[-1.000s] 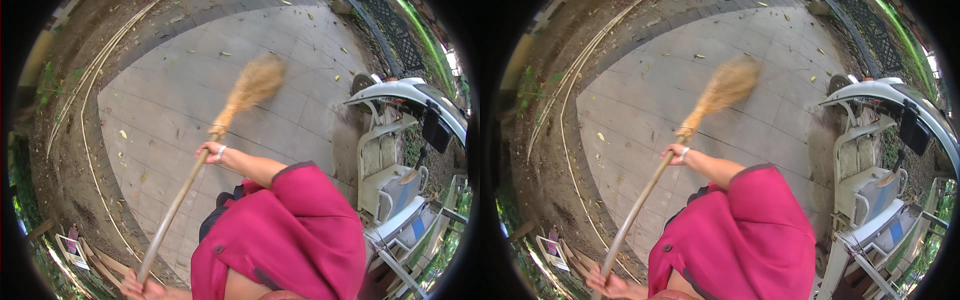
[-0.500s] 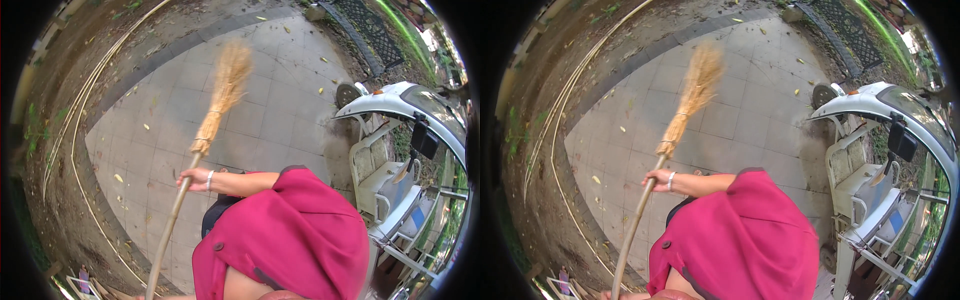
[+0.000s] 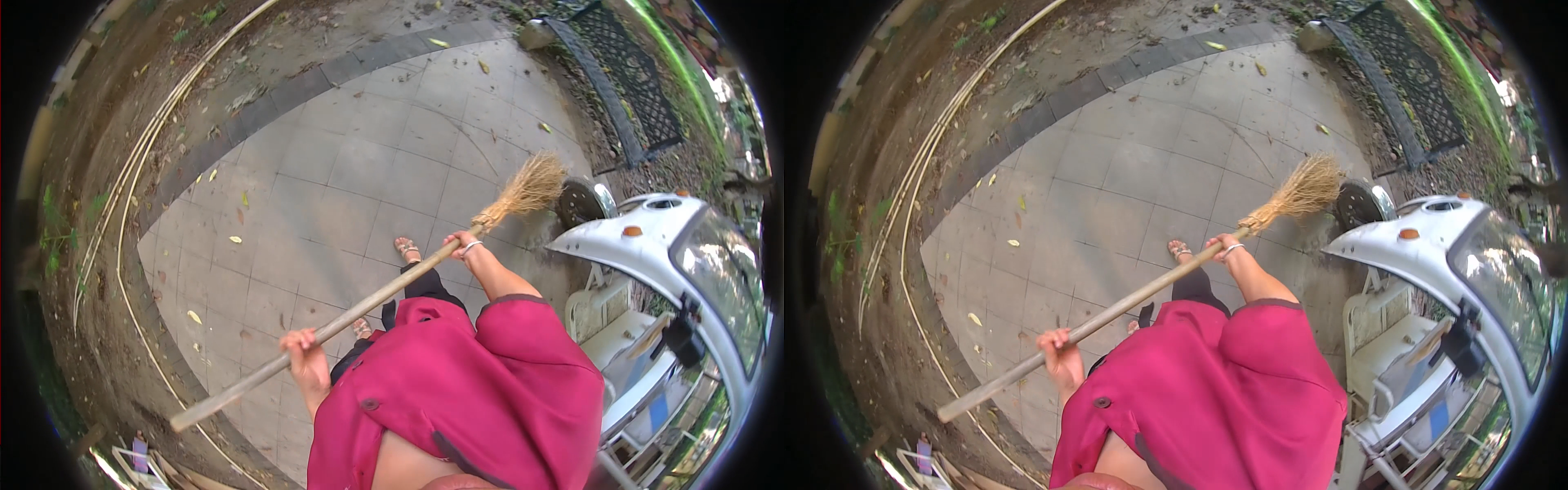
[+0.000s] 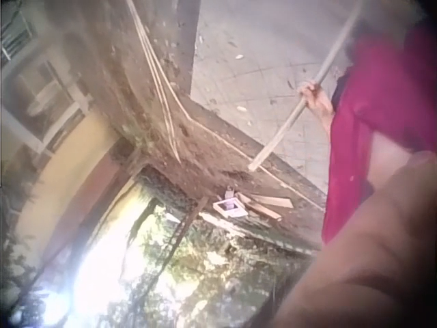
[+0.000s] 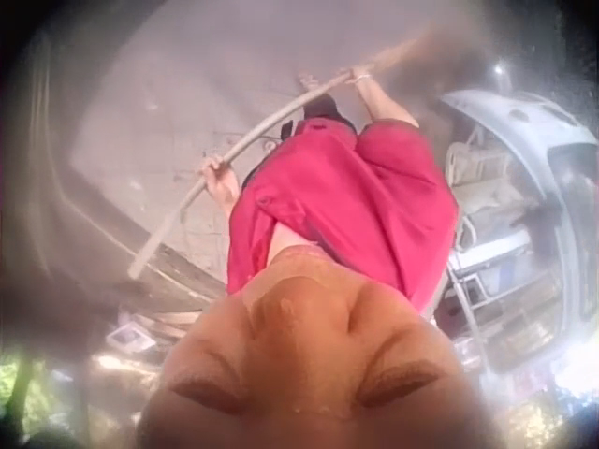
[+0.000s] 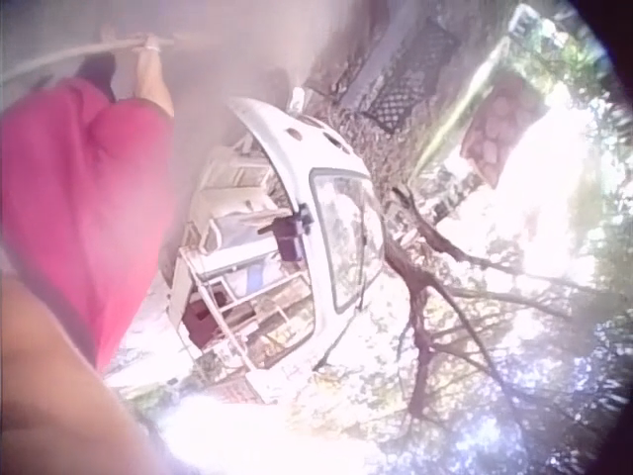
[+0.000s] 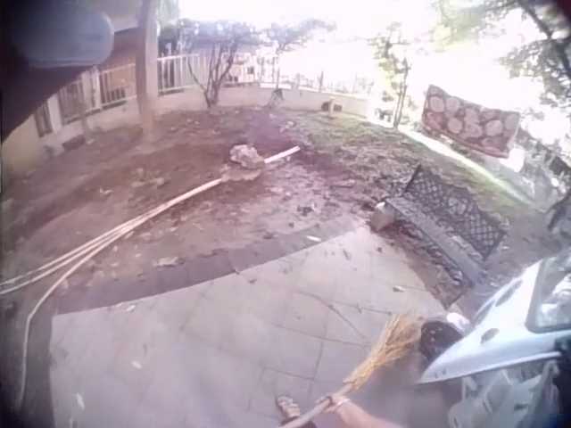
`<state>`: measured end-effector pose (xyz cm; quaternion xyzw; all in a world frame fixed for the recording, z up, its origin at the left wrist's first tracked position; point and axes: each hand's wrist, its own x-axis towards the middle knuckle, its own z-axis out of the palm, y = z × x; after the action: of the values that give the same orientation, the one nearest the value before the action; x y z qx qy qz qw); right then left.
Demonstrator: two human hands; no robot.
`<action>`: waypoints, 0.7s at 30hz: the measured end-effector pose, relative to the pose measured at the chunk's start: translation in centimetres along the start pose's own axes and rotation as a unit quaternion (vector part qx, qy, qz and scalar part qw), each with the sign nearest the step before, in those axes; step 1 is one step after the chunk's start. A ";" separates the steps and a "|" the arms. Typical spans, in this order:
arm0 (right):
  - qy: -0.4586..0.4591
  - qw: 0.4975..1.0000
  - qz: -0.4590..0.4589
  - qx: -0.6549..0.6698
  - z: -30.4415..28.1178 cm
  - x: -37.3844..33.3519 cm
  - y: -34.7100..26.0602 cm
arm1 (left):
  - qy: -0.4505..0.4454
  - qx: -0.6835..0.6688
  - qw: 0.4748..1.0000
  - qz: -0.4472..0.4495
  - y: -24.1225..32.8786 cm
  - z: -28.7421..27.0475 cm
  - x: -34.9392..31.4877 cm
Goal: The person sweeps leaves and debris on a paved walkway using a broom, picks up individual pieces of plastic and paper trash by hand, and puts them into a trash bin.
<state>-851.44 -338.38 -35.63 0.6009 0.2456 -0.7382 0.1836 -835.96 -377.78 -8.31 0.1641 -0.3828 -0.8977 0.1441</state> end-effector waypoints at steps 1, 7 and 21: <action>0.006 0.998 0.049 0.042 3.1 0.8 -0.2 | 0.032 0.004 0.999 0.028 0.3 1.1 0.5; -0.165 0.956 0.224 -0.091 22.7 -4.0 8.0 | 0.225 0.128 0.936 0.239 9.8 9.3 -2.0; -0.403 0.844 0.314 -0.163 32.4 -17.4 5.5 | 0.242 0.122 0.724 0.635 14.1 12.1 3.0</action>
<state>-870.48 -362.21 -14.32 0.2570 0.0647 -0.7677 0.5835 -841.69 -380.57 9.40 0.1109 -0.4557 -0.4717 0.7467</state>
